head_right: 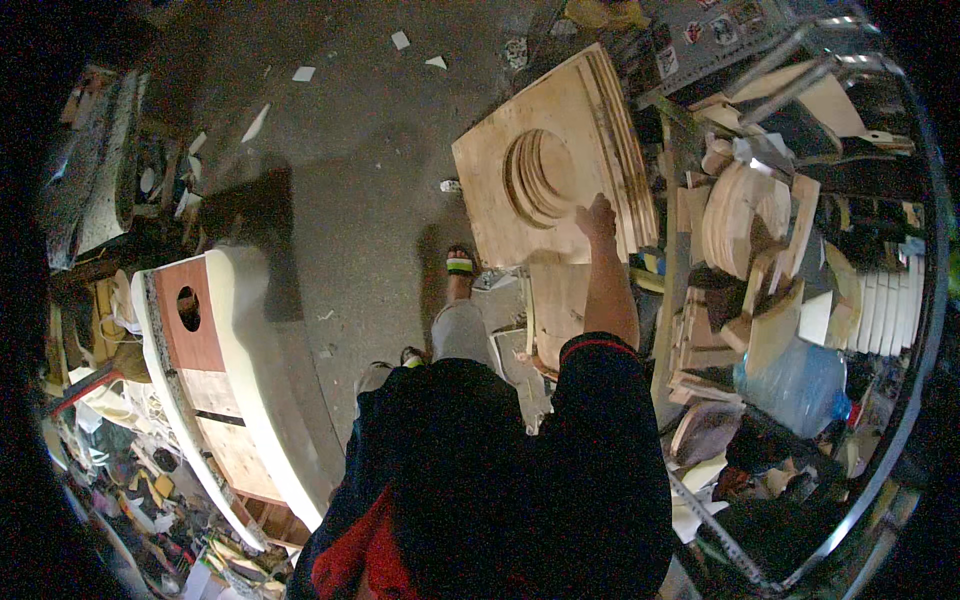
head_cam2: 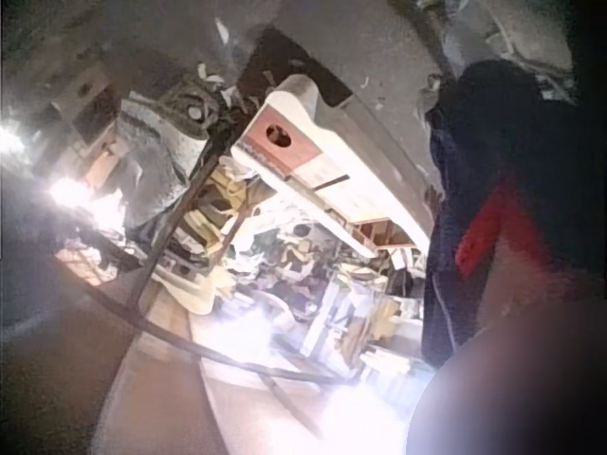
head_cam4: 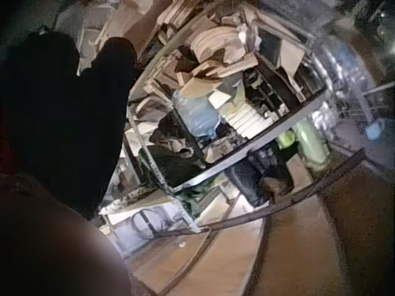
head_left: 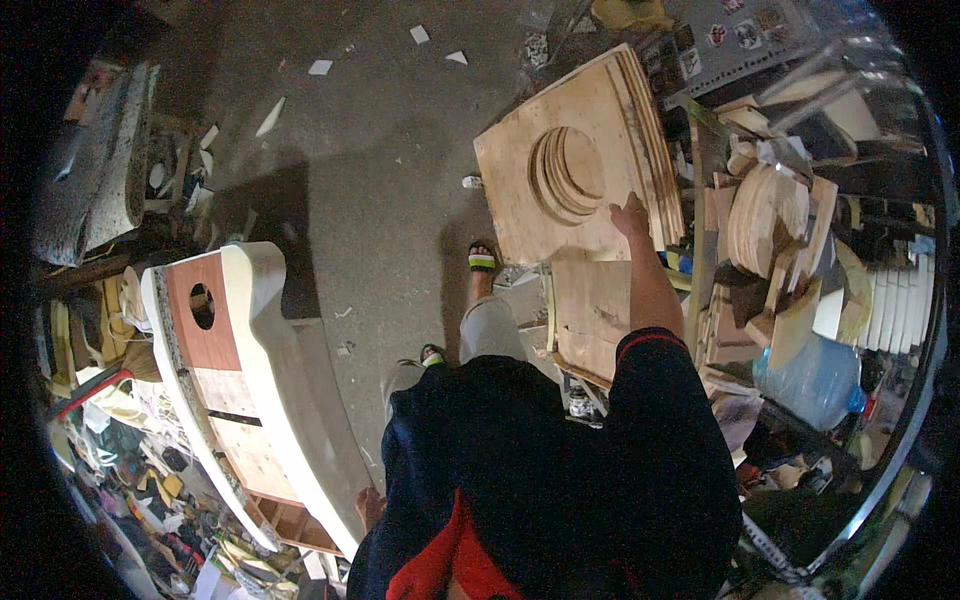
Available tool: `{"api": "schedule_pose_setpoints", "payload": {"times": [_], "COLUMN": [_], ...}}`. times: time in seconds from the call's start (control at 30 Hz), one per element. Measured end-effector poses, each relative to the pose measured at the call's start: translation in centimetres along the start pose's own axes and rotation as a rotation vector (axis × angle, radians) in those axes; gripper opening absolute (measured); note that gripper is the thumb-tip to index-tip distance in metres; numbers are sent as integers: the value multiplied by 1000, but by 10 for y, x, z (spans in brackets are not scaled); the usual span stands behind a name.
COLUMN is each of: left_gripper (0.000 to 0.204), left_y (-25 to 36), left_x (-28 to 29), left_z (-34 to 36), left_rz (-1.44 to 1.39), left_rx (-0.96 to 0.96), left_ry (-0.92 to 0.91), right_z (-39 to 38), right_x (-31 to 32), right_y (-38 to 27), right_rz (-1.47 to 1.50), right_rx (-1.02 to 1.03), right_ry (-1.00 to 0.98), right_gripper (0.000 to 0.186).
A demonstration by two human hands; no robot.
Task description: The person measures a curved wooden panel with a flexible ruler and marks it with a pen. They handle the panel, reposition it, and write notes on its surface in a cluttered workshop.
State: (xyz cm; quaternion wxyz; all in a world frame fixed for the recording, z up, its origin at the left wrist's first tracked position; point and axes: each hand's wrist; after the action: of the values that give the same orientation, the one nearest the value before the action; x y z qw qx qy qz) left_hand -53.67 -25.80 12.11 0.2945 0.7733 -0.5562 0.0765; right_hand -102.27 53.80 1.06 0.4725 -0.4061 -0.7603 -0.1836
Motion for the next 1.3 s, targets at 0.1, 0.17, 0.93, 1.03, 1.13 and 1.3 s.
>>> {"api": "schedule_pose_setpoints", "payload": {"times": [0.1,0.17,0.93,1.03,1.13,1.3], "left_gripper": [43,51,52,47,45,50], "left_y": [31,62,137,144,133,85], "left_x": [-20,-34,-115,-127,-141,-176], "left_z": [-30,-42,-64,-57,-56,-63], "left_rz": [21,65,143,86,-68,120], "left_rx": [-28,-5,2,-53,-100,-139], "left_ry": [21,73,134,173,208,331], "right_z": [54,80,94,105,97,63], "right_x": [-6,-18,-21,-28,-27,-11], "right_y": [-13,-11,-58,-57,-76,-135], "right_rz": [-119,-188,39,271,65,144], "right_rx": [-15,35,-297,-45,289,271], "right_ry": [28,94,39,-283,-415,-404], "right_gripper": [88,90,83,66,63,59]}}
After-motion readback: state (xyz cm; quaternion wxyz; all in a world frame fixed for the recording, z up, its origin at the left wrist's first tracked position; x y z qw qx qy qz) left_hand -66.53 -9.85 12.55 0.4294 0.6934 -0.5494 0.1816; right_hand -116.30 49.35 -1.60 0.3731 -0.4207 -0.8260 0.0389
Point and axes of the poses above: each hand's wrist, its own z-axis towards the middle knuckle, its own x-axis out of the back of the hand, y = z × x, and after that the axes turned 9 degrees about -x, right-handed
